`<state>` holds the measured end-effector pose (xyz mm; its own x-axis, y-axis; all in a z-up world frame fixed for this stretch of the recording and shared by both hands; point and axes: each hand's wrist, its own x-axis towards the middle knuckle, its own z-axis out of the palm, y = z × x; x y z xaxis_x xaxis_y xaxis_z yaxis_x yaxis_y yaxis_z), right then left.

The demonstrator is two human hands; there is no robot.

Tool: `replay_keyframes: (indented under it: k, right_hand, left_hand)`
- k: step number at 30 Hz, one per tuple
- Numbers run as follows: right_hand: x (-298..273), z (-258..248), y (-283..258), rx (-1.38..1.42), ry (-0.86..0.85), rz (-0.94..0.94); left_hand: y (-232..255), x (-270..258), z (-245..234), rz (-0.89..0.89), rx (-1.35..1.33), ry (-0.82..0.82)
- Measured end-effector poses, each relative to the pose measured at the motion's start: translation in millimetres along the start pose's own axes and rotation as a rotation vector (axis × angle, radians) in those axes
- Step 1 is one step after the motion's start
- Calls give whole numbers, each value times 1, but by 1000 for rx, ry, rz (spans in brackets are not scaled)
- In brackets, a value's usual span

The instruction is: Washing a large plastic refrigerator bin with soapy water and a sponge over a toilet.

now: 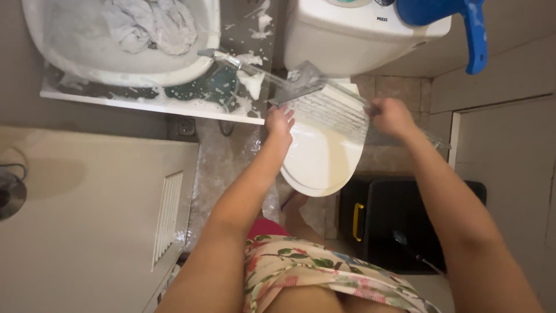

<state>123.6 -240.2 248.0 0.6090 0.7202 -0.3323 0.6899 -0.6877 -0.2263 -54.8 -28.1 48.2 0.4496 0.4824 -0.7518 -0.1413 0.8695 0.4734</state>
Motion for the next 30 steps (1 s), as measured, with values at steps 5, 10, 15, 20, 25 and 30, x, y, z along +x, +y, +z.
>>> replay_keyframes:
  k: [5,10,15,20,25,30]
  right_hand:
    - [-18,-12,33,285,-13,97]
    - [-41,-7,73,457,64,75]
    - [-51,-3,97,581,119,97]
    - [-59,-5,83,663,182,-1]
    - [-66,-9,79,749,163,30]
    - [-71,-5,111,727,208,83]
  left_hand:
    - [-15,2,-8,-55,-53,5]
    - [-13,-21,4,-91,10,-48]
    - [0,-47,20,-65,112,-135]
    - [1,-36,31,-63,91,-228]
    - [18,-65,41,1,157,-224]
    - [12,-62,36,53,193,-231]
